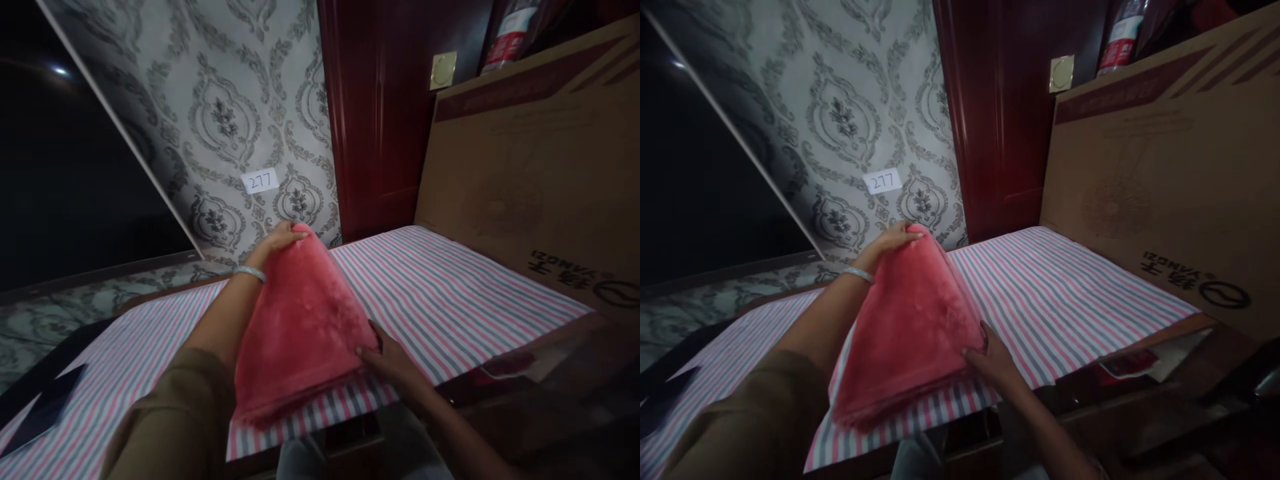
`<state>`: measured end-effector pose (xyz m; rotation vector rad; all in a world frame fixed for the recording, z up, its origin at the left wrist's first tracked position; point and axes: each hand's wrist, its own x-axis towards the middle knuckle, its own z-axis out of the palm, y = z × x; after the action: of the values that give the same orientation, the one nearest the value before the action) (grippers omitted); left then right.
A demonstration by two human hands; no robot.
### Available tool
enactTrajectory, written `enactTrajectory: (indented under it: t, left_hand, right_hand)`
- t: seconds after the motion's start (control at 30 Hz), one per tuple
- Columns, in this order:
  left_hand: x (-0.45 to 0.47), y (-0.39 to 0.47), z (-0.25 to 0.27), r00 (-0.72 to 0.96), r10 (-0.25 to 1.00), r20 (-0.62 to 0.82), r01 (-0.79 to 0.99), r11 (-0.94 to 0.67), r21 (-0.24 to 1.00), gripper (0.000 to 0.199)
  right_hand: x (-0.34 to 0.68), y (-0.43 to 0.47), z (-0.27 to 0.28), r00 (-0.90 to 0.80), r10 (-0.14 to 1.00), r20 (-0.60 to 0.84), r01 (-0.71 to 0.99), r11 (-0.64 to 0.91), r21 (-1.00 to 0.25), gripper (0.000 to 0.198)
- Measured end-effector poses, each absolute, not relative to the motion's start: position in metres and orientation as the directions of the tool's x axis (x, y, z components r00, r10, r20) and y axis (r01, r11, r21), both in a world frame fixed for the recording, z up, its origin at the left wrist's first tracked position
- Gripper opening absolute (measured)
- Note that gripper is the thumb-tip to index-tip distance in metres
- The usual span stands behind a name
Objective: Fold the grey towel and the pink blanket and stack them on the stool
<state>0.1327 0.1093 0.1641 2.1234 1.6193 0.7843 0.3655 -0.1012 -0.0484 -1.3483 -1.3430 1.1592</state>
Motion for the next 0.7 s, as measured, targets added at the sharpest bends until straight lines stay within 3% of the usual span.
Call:
enactTrajectory:
  t: [0.13, 0.23, 0.33, 0.43, 0.53, 0.7]
  left_hand:
    - [0.101, 0.064, 0.212, 0.244, 0.903, 0.352, 0.662, -0.421, 0.62, 0.037]
    - [0.078, 0.028, 0.24, 0.286, 0.898, 0.333, 0.612, -0.439, 0.658, 0.04]
    - [0.054, -0.012, 0.266, 0.241, 0.917, 0.318, 0.594, -0.398, 0.699, 0.039]
    - [0.031, -0.052, 0.283, 0.152, 0.878, 0.454, 0.553, -0.456, 0.697, 0.04]
    - [0.014, -0.079, 0.281, 0.081, 0.852, 0.517, 0.522, -0.478, 0.706, 0.042]
    - [-0.003, -0.078, 0.239, 0.101, 0.911, 0.4, 0.532, -0.389, 0.752, 0.046]
  right_hand:
    - [0.355, -0.104, -0.027, -0.111, 0.993, 0.04, 0.141, 0.055, -0.988, 0.058]
    - [0.36, -0.104, -0.002, -0.158, 0.979, 0.125, 0.16, 0.151, -0.976, 0.048]
    - [0.379, -0.101, 0.037, -0.086, 0.952, 0.295, 0.226, 0.307, -0.925, 0.048]
    - [0.403, -0.1, 0.09, 0.004, 0.874, 0.486, 0.308, 0.461, -0.832, 0.048]
    - [0.421, -0.099, 0.139, -0.017, 0.797, 0.603, 0.343, 0.572, -0.746, 0.044]
    - [0.42, -0.053, 0.165, -0.164, 0.767, 0.62, 0.417, 0.623, -0.662, 0.04]
